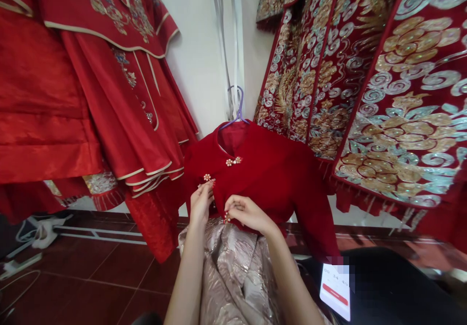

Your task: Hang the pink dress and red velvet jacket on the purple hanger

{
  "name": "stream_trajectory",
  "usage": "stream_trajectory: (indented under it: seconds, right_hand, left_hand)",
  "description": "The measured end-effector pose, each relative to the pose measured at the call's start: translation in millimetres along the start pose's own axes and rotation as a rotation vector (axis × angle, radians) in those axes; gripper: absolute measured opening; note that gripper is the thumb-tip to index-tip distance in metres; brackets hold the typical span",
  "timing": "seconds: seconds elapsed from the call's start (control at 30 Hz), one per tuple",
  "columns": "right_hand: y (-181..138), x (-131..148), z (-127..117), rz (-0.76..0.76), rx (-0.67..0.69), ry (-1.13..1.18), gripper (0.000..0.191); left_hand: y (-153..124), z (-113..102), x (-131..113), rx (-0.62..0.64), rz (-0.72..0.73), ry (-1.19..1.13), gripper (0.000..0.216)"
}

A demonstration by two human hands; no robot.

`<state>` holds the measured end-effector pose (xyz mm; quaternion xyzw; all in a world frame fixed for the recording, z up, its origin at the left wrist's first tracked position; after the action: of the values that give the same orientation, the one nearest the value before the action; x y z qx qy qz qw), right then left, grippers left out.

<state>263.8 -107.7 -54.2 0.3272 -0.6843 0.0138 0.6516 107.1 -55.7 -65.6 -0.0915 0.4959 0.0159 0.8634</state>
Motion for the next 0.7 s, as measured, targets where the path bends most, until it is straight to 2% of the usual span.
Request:
stream_trajectory:
  seconds: [0.07, 0.13, 0.23, 0.33, 0.43, 0.53, 0.7]
  right_hand:
    - [-3.4, 2.4, -4.7, 0.008, 0.040, 0.014, 0.005]
    - [-10.4, 6.5, -13.0, 0.020, 0.133, 0.055, 0.004]
    - [-26.2, 14.3, -30.2, 0.021, 0.264, 0.166, 0.010]
    - [-41.3, 20.1, -46.5, -0.011, 0.248, 0.253, 0.014]
    - [-49.8, 21.8, -55.1, -0.029, 0.201, 0.264, 0.016]
    - [-51.9, 20.8, -56.1, -0.039, 0.204, 0.250, 0.017]
    - [-50.6, 17.7, -55.1, -0.027, 0.216, 0.263, 0.017]
  left_hand:
    - [-6.1, 4.1, -5.0, 0.059, -0.018, 0.051, 0.032]
    - [-12.0, 13.7, -14.3, 0.113, 0.042, 0.142, 0.034]
    - [-14.7, 38.3, -34.6, 0.229, 0.305, 0.390, 0.029]
    - [-9.4, 62.5, -56.5, 0.341, 0.585, 0.701, 0.024]
    - [-4.8, 74.3, -74.3, 0.406, 0.798, 1.049, 0.019]
    - [-6.6, 76.1, -86.5, 0.437, 0.960, 1.287, 0.020]
    - [-8.4, 79.1, -95.1, 0.471, 1.147, 1.503, 0.020]
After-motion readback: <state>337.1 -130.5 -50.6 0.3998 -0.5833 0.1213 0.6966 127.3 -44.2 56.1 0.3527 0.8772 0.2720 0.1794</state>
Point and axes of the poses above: each hand's wrist, its own y-axis towards the middle knuckle, its own z-axis out of the palm, x = y × z, the point moved 1 cm from there along y, towards the middle knuckle, and after that the axes turned 12 degrees about -z, right-handed, at the moved point
